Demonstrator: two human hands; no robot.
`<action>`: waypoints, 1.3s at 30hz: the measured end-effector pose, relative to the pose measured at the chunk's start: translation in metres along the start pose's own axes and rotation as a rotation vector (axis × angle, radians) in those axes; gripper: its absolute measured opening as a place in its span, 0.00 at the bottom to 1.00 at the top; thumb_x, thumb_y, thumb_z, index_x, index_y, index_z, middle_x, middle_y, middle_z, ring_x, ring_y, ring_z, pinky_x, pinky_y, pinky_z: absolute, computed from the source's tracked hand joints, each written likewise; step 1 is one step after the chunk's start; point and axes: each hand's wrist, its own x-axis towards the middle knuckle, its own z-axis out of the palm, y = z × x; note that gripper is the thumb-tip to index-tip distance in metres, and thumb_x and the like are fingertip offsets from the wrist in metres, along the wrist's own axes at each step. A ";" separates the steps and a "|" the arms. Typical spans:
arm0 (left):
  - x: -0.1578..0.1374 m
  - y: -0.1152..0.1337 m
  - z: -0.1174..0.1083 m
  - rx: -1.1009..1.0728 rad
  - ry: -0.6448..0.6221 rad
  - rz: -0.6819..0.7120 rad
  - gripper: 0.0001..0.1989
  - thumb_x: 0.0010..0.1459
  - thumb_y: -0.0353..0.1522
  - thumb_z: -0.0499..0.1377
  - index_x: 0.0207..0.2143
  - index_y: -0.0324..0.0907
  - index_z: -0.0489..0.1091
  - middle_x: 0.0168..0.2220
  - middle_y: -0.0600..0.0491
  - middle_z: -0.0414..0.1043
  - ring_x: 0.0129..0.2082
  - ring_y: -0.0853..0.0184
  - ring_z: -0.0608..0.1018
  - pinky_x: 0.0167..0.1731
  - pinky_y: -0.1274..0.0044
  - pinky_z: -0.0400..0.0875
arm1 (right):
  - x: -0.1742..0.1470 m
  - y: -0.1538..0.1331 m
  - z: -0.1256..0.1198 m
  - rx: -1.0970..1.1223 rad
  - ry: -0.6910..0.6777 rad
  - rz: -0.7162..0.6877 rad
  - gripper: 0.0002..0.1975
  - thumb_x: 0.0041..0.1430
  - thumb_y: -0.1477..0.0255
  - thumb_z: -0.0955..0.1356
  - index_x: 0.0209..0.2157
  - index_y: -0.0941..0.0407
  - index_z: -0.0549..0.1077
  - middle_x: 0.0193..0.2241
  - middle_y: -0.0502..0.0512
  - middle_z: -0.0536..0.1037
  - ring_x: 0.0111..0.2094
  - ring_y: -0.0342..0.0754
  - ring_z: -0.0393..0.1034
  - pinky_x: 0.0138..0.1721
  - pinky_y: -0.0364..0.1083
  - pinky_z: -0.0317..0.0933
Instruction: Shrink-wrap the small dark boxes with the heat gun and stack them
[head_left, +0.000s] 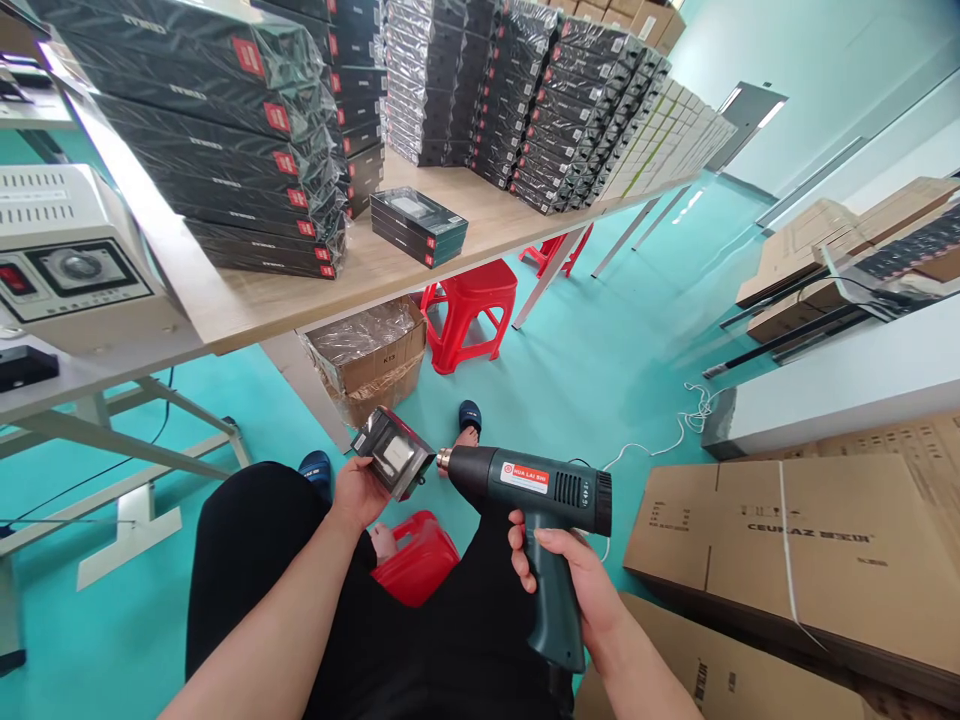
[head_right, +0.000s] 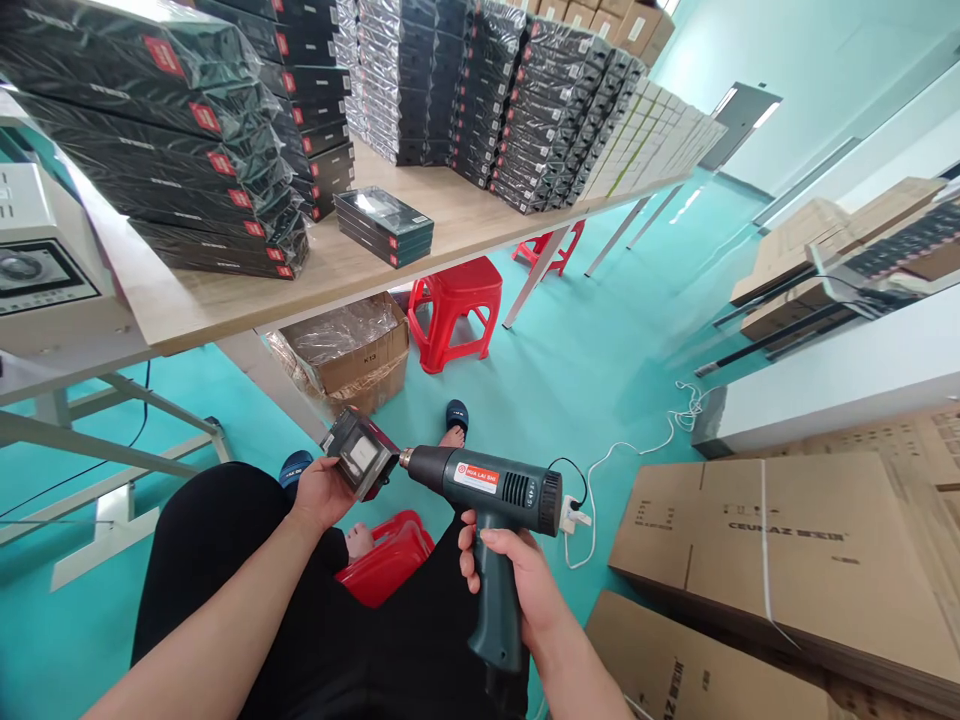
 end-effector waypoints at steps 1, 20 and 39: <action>0.000 0.000 -0.001 -0.012 0.011 0.001 0.17 0.43 0.29 0.54 0.38 0.37 0.70 0.30 0.46 0.77 0.30 0.54 0.80 0.37 0.58 0.74 | -0.002 -0.002 -0.001 -0.032 -0.006 0.002 0.14 0.55 0.70 0.66 0.43 0.61 0.74 0.32 0.57 0.75 0.26 0.46 0.68 0.24 0.44 0.61; 0.003 -0.004 0.005 0.011 -0.009 0.068 0.13 0.53 0.28 0.55 0.43 0.38 0.69 0.33 0.46 0.78 0.30 0.59 0.80 0.29 0.67 0.77 | -0.001 0.006 0.001 -0.135 0.079 -0.052 0.14 0.55 0.71 0.68 0.43 0.60 0.74 0.32 0.58 0.76 0.27 0.46 0.70 0.26 0.44 0.63; 0.004 -0.006 0.003 -0.055 -0.038 -0.044 0.11 0.59 0.28 0.53 0.45 0.36 0.67 0.36 0.45 0.78 0.34 0.60 0.81 0.34 0.67 0.79 | 0.017 0.004 0.017 0.098 0.057 -0.054 0.14 0.54 0.70 0.68 0.41 0.61 0.75 0.31 0.57 0.76 0.27 0.45 0.69 0.25 0.43 0.62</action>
